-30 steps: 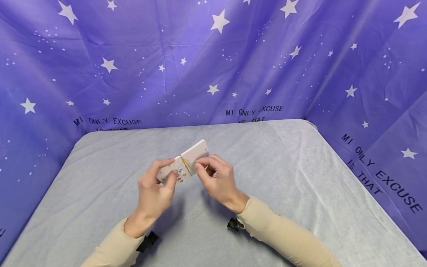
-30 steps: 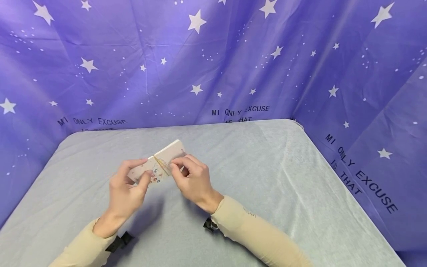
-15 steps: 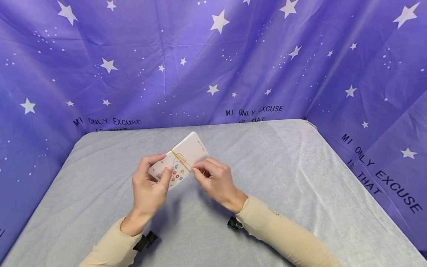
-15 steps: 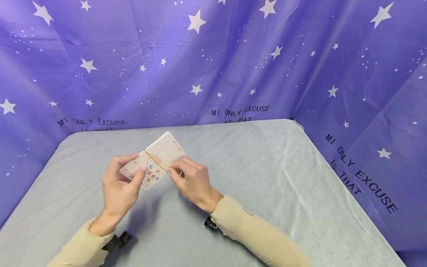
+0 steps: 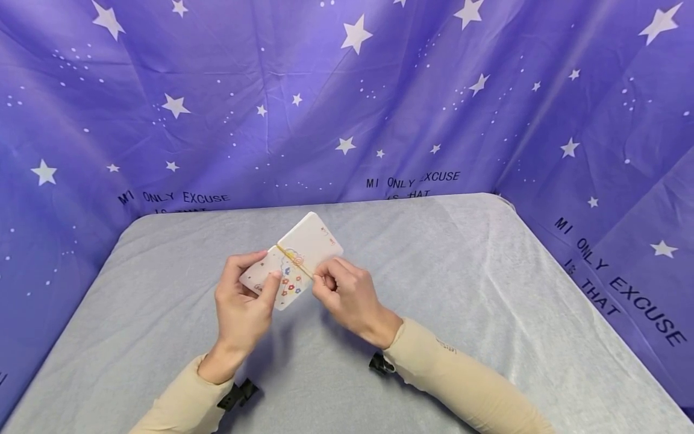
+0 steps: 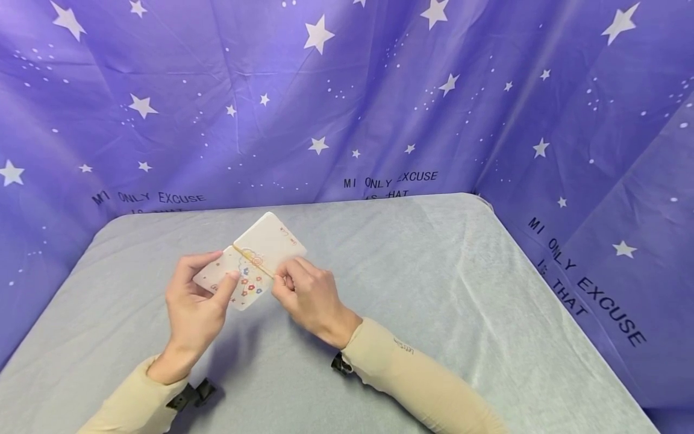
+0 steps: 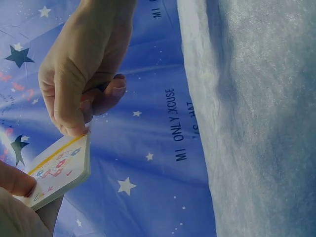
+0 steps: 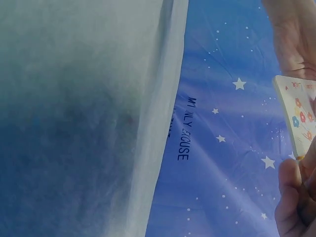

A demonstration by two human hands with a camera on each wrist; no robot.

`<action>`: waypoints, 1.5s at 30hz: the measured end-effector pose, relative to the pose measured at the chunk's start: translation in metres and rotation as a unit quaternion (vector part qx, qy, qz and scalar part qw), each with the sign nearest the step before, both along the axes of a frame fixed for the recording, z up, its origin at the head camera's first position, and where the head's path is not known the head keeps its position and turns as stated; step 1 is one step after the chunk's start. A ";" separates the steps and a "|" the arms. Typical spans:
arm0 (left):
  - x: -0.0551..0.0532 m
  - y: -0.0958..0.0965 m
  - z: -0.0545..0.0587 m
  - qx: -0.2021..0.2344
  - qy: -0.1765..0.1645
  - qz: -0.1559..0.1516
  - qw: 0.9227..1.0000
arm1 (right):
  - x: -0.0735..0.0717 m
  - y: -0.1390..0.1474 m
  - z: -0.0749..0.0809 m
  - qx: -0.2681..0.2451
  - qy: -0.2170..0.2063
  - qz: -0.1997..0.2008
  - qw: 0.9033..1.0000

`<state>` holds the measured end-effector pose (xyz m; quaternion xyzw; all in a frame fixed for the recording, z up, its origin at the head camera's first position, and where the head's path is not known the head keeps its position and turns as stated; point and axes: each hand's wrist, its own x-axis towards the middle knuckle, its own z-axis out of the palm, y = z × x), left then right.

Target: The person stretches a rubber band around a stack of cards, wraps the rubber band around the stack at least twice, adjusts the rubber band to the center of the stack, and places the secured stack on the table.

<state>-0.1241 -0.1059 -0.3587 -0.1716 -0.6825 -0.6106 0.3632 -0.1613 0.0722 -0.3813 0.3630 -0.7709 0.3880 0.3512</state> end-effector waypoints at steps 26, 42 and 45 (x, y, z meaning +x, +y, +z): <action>0.001 0.000 0.003 0.042 -0.028 0.011 0.999 | 0.005 -0.002 0.002 -0.027 -0.007 0.030 0.999; -0.001 -0.004 0.006 0.109 -0.047 -0.011 0.993 | 0.012 0.003 0.033 -0.107 -0.077 0.059 0.990; -0.001 -0.004 0.006 0.122 -0.053 -0.015 0.991 | 0.016 0.004 0.038 -0.112 -0.123 0.060 0.984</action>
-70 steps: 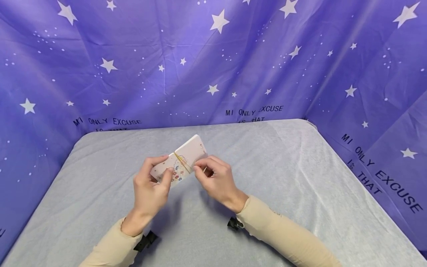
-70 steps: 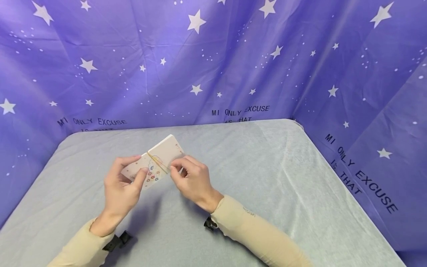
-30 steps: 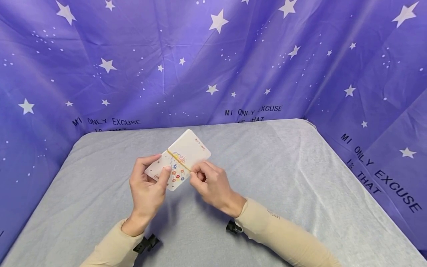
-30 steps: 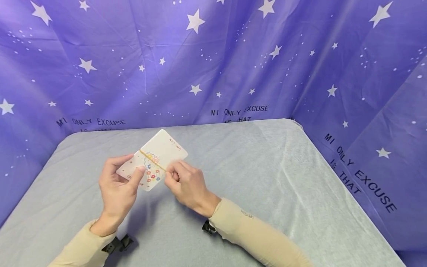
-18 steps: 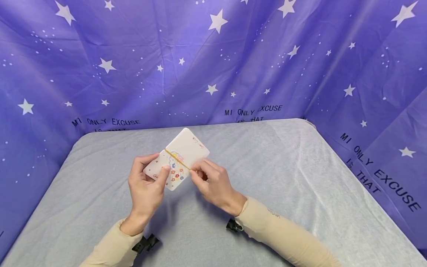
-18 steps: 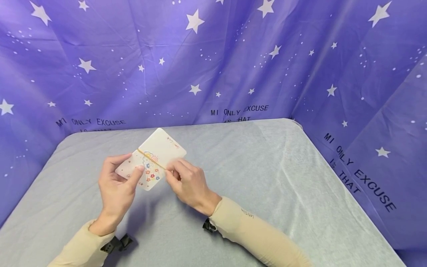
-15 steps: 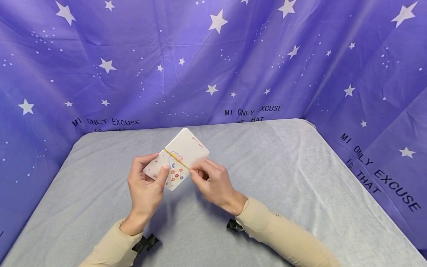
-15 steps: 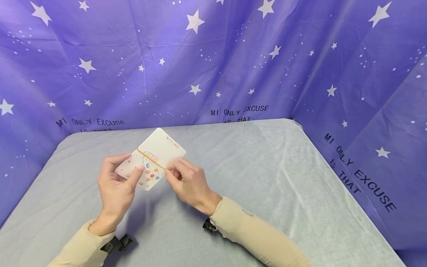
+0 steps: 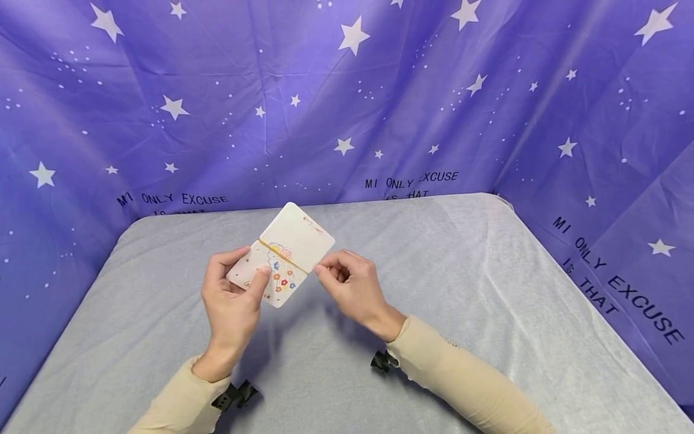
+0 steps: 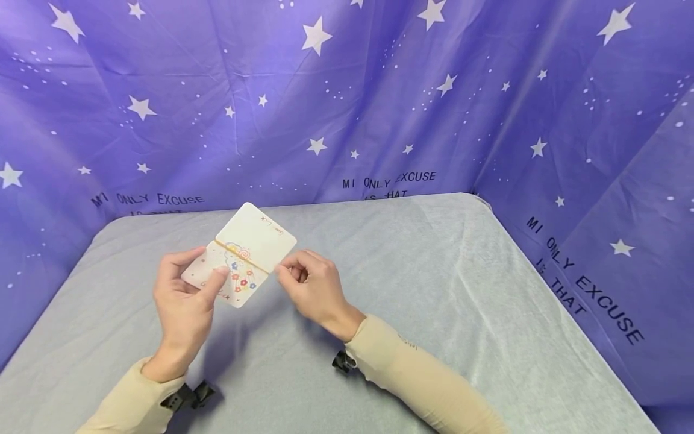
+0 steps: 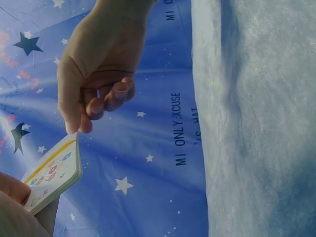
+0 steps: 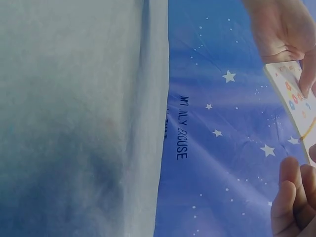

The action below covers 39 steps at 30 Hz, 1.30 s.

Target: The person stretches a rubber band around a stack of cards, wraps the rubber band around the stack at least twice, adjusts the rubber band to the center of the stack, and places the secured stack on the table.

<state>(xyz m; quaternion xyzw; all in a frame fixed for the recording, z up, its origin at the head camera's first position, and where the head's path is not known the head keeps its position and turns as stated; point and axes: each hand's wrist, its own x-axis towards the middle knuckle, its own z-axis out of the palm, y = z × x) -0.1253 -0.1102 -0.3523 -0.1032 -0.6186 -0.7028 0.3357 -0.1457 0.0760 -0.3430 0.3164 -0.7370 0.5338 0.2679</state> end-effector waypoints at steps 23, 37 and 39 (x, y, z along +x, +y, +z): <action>-0.013 -0.004 -0.008 -0.015 -0.200 -0.038 0.979 | -0.018 0.011 0.000 -0.076 -0.304 -0.003 0.950; -0.019 -0.007 -0.018 -0.087 -0.275 -0.082 0.954 | -0.048 0.024 -0.030 -0.079 -0.325 -0.035 0.942; -0.020 -0.006 -0.018 -0.092 -0.280 -0.092 0.951 | -0.050 0.025 -0.031 -0.077 -0.328 -0.040 0.941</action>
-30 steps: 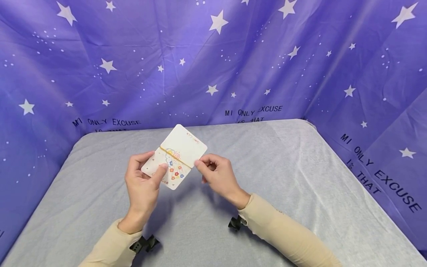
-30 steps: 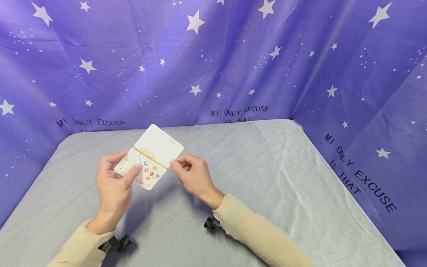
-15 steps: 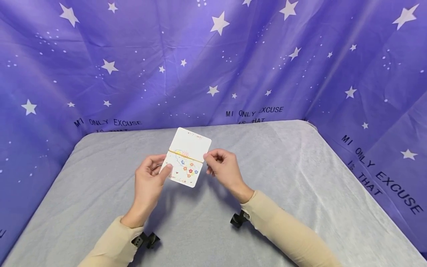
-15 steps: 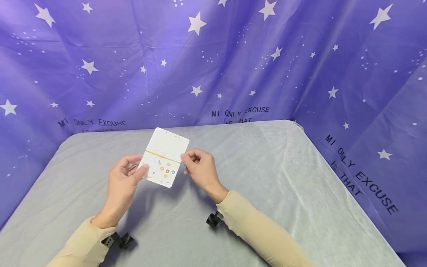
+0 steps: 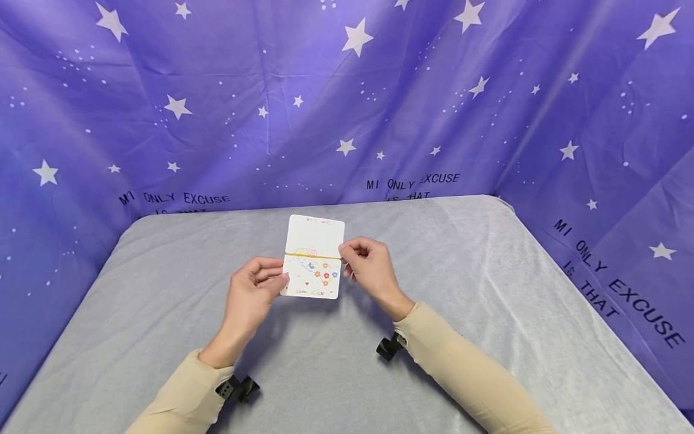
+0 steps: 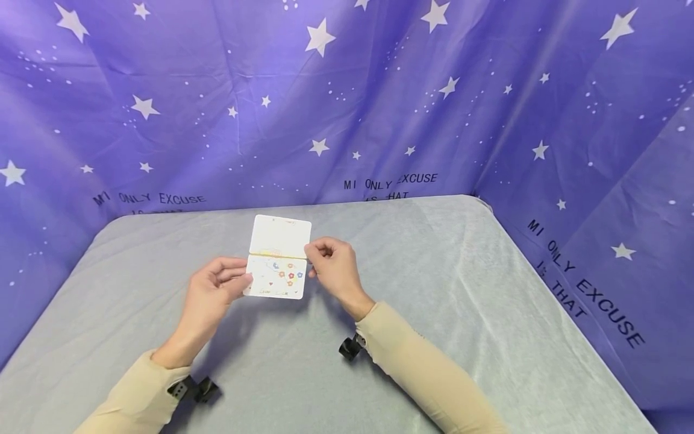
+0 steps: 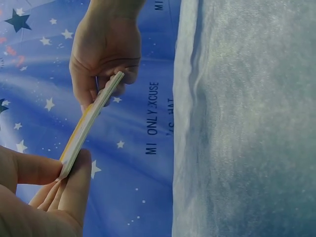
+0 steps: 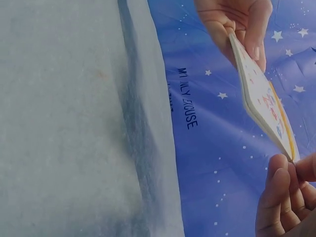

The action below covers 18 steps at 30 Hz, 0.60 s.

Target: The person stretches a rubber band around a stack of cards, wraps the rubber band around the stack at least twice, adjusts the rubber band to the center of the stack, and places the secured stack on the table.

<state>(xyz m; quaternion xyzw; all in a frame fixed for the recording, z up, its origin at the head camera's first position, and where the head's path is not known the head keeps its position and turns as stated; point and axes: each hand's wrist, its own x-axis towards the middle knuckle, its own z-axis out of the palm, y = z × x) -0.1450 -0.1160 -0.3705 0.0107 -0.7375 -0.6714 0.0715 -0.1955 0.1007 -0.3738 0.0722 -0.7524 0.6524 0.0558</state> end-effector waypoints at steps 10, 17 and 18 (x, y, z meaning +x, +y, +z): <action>-0.004 0.001 -0.007 -0.032 -0.008 -0.041 0.999 | -0.007 0.005 -0.003 0.043 -0.022 -0.009 0.999; -0.005 -0.001 -0.012 -0.057 -0.045 -0.075 0.995 | -0.014 0.007 -0.010 0.073 -0.040 0.000 0.997; -0.006 -0.001 -0.013 -0.061 -0.050 -0.080 0.994 | -0.015 0.007 -0.011 0.081 -0.040 0.004 0.996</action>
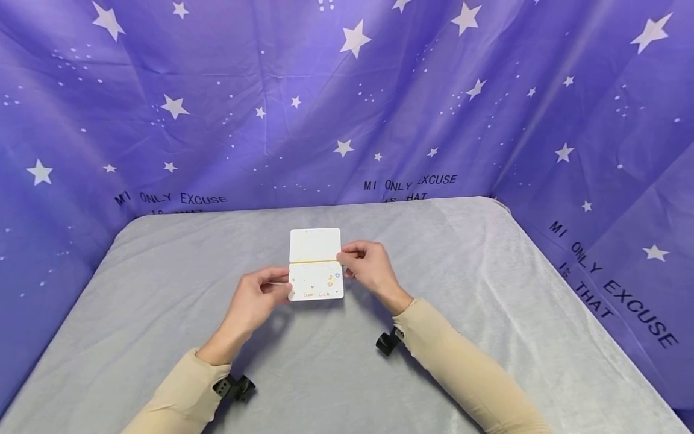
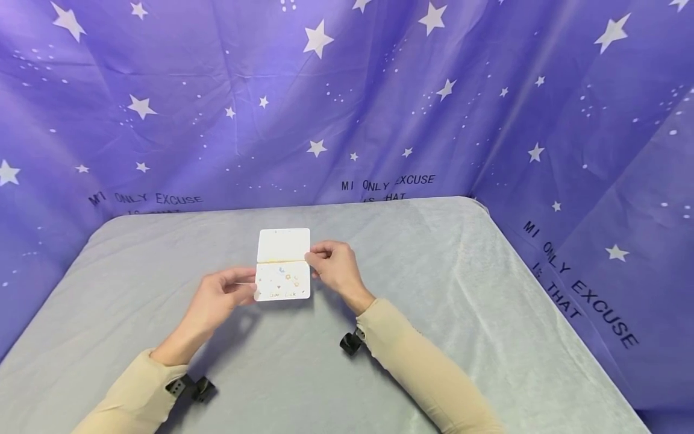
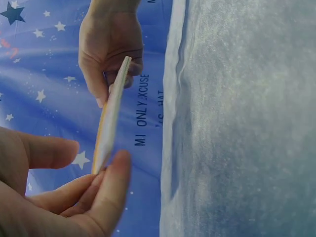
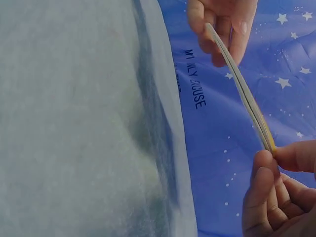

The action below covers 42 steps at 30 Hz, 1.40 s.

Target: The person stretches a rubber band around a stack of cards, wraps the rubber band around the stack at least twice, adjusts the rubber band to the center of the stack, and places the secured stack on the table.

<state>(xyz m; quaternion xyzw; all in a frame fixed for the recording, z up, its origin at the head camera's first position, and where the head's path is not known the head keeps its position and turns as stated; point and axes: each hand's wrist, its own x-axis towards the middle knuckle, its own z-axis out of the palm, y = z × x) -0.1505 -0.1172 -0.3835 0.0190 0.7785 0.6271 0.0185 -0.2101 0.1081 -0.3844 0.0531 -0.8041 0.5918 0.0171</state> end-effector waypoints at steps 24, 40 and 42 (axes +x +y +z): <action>-0.005 -0.004 -0.014 -0.077 -0.058 -0.063 0.993 | -0.003 0.000 -0.013 0.148 -0.048 0.102 0.983; -0.004 -0.004 -0.015 -0.116 -0.076 -0.075 0.987 | -0.003 0.000 -0.015 0.199 -0.047 0.117 0.972; -0.004 -0.004 -0.014 -0.132 -0.072 -0.073 0.986 | -0.003 0.001 -0.014 0.202 -0.047 0.117 0.971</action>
